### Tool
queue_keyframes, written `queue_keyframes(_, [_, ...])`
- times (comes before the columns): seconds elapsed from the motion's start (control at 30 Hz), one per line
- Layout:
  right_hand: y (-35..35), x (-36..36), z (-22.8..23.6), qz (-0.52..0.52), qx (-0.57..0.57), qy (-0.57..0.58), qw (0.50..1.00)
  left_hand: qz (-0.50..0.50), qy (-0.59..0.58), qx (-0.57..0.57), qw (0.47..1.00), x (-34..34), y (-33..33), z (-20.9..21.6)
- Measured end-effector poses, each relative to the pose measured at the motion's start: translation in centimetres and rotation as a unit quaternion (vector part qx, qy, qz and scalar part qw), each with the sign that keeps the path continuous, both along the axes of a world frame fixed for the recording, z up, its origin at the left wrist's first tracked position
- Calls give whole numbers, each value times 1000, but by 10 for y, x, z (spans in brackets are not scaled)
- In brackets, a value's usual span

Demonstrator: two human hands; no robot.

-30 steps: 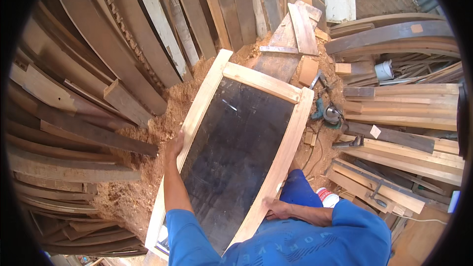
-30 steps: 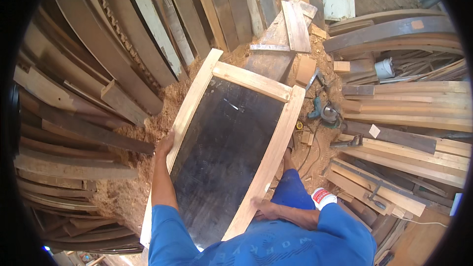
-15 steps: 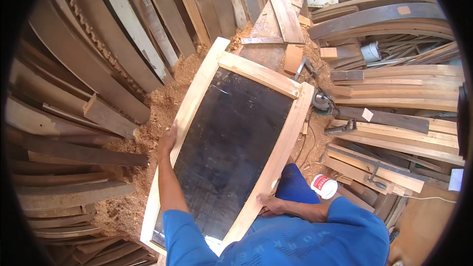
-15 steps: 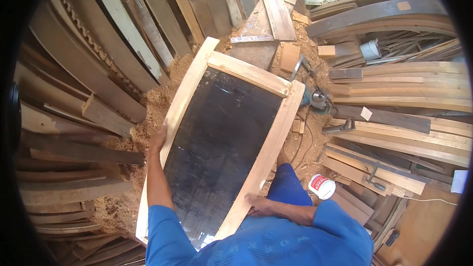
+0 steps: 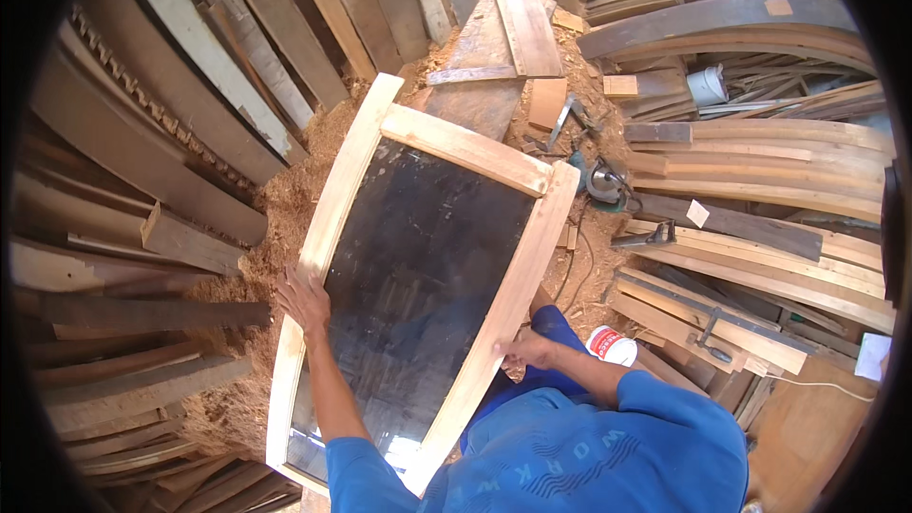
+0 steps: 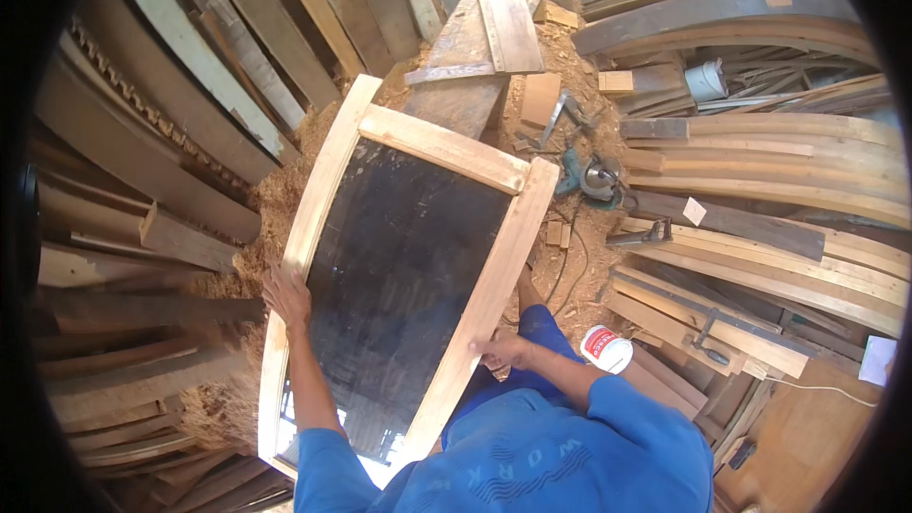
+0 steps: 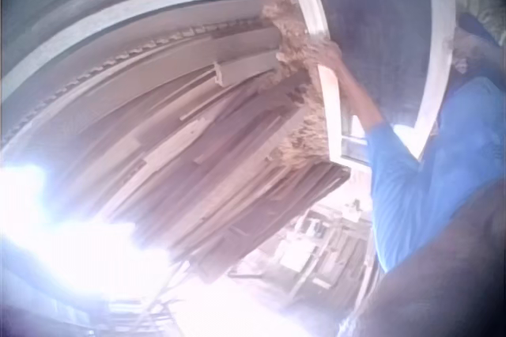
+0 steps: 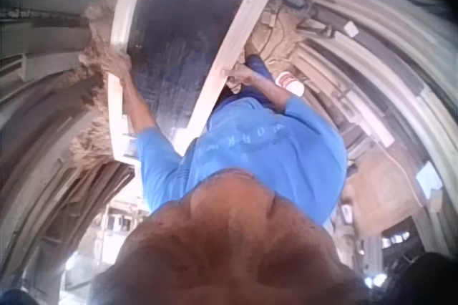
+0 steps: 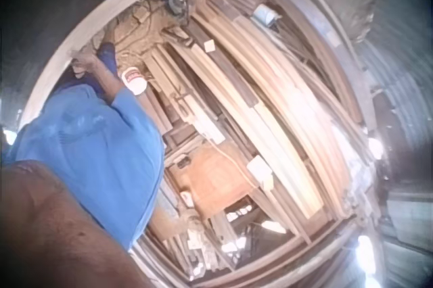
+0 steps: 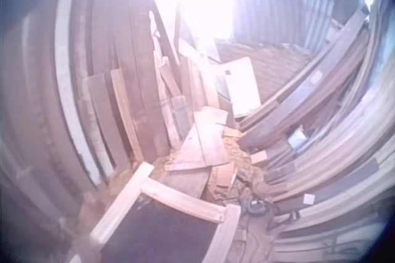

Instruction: The person measures and marks a wooden plank with a square and pencil, then cuts it using a circular saw to fit onto a larger wooden frame with a glass panel.

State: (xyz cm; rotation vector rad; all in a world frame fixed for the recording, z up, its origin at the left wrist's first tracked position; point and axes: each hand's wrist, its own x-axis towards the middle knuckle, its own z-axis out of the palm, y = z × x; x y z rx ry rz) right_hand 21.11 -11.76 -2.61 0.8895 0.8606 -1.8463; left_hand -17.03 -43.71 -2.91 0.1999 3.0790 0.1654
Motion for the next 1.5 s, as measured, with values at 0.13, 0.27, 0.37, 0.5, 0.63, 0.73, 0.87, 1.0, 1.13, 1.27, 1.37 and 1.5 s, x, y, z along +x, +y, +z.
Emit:
queue_keyframes(0.13, [66,-32,28,-217,41,36,975,25,-10,-56,998,21,33,10])
queue_keyframes(0.27, [126,-31,5,-276,78,81,955,85,-55,-71,992,22,79,4])
queue_keyframes(0.37, [161,-48,21,-316,125,79,937,74,-74,-68,992,23,125,5])
queue_keyframes(0.5, [196,-56,21,-352,105,92,926,97,-51,-81,991,24,177,-11])
queue_keyframes(0.63, [241,-57,-2,-355,159,106,915,129,-43,-87,987,26,205,-14])
queue_keyframes(0.73, [281,-93,1,-402,200,93,889,141,-43,-91,985,23,192,-3])
queue_keyframes(0.87, [351,-152,-15,-393,302,176,851,143,-61,-94,983,21,202,-10])
queue_keyframes(1.0, [388,-249,-9,-377,289,178,862,158,-84,-77,981,20,206,-6])
queue_keyframes(1.13, [390,-326,-12,-366,270,193,869,160,-83,-84,980,19,199,-8])
queue_keyframes(1.27, [396,-334,-23,-384,241,124,883,153,-91,-63,982,19,208,-9])
queue_keyframes(1.37, [375,-315,-24,-386,218,136,886,168,-84,-86,978,24,191,-6])
queue_keyframes(1.5, [386,-246,-57,-386,222,126,886,146,-76,-76,983,23,205,-10])
